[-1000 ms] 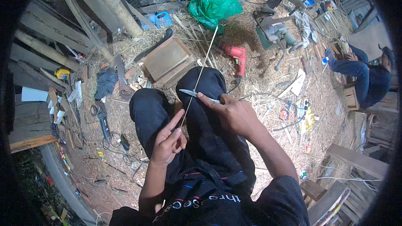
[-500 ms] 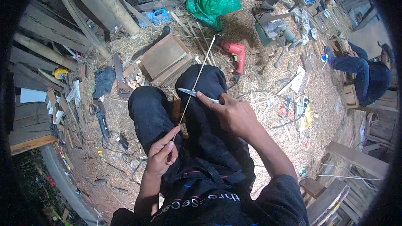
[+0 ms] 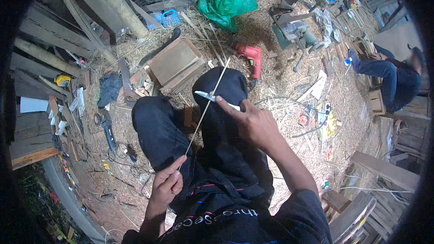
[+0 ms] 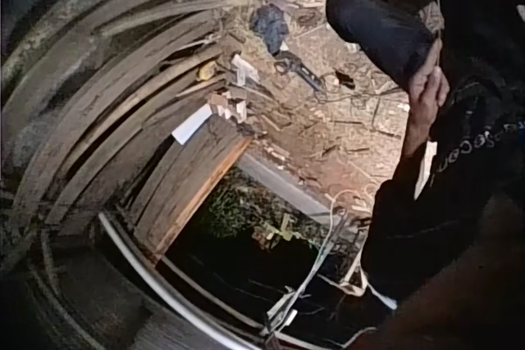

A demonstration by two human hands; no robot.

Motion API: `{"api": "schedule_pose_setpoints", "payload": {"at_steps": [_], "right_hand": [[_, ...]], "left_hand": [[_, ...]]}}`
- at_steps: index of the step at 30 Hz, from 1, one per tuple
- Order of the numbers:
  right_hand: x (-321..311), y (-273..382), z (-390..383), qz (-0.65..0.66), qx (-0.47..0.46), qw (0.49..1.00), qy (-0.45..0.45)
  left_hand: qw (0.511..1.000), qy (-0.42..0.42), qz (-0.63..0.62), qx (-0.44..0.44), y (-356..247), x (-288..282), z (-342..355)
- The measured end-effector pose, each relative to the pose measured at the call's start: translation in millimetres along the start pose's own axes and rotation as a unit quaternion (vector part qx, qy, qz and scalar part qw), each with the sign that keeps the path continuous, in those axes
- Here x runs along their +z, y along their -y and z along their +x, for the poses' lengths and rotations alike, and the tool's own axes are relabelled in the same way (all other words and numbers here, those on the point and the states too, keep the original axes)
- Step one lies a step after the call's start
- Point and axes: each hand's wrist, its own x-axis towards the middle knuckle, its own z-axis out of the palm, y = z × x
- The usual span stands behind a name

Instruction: The person shapes a thin wooden stick by shaving and scraping along its length with a small blade.

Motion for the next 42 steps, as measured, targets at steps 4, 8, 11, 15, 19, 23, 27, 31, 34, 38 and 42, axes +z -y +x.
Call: {"api": "schedule_pose_setpoints", "payload": {"at_steps": [4, 8, 11, 15, 19, 23, 27, 31, 34, 38, 42], "right_hand": [[1.2, -10.1, -4.9, 0.021, 0.004, 0.999, -0.045], [1.4, -16.3, -5.7, 0.025, 0.025, 0.997, -0.067], [2.7, -17.5, -8.3, 0.011, 0.026, 0.999, -0.04], [10.5, -31.0, -1.8, -0.015, 0.064, 0.995, -0.071], [0.5, -45.5, 4.5, 0.15, 0.054, 0.968, -0.194], [-13.7, -17.1, 12.1, 0.237, 0.036, 0.937, -0.255], [-6.8, -10.4, 14.8, 0.21, -0.011, 0.945, -0.252], [1.3, -11.2, -9.6, 0.202, -0.038, 0.976, -0.068], [-1.1, -4.8, -28.0, 0.072, -0.117, 0.989, 0.056], [-1.1, -3.5, -30.1, 0.008, -0.094, 0.995, 0.038], [5.6, -8.6, -26.1, -0.011, -0.075, 0.997, 0.035]], "left_hand": [[1.0, 0.011, 0.029, 0.001, 6.2, -7.0, -13.9], [0.997, 0.029, 0.074, -0.016, 7.5, -20.0, -35.3], [0.998, 0.042, 0.05, -0.02, 10.8, -29.6, -50.1], [0.997, 0.052, 0.055, -0.032, 8.3, -42.1, -71.7], [0.999, -0.047, 0.01, -0.014, 9.9, -47.7, -89.8], [0.994, -0.004, 0.007, 0.113, -11.9, -21.8, -33.6], [0.986, 0.034, -0.018, 0.162, -18.4, 26.8, 59.9], [0.994, 0.027, -0.057, 0.093, -15.0, 51.8, 91.3], [0.996, 0.008, -0.062, 0.067, -10.7, 55.9, 95.0], [0.999, 0.007, -0.025, 0.044, -12.6, 60.9, 95.7], [0.998, 0.002, -0.007, 0.059, -9.5, 57.6, 93.6]]}}
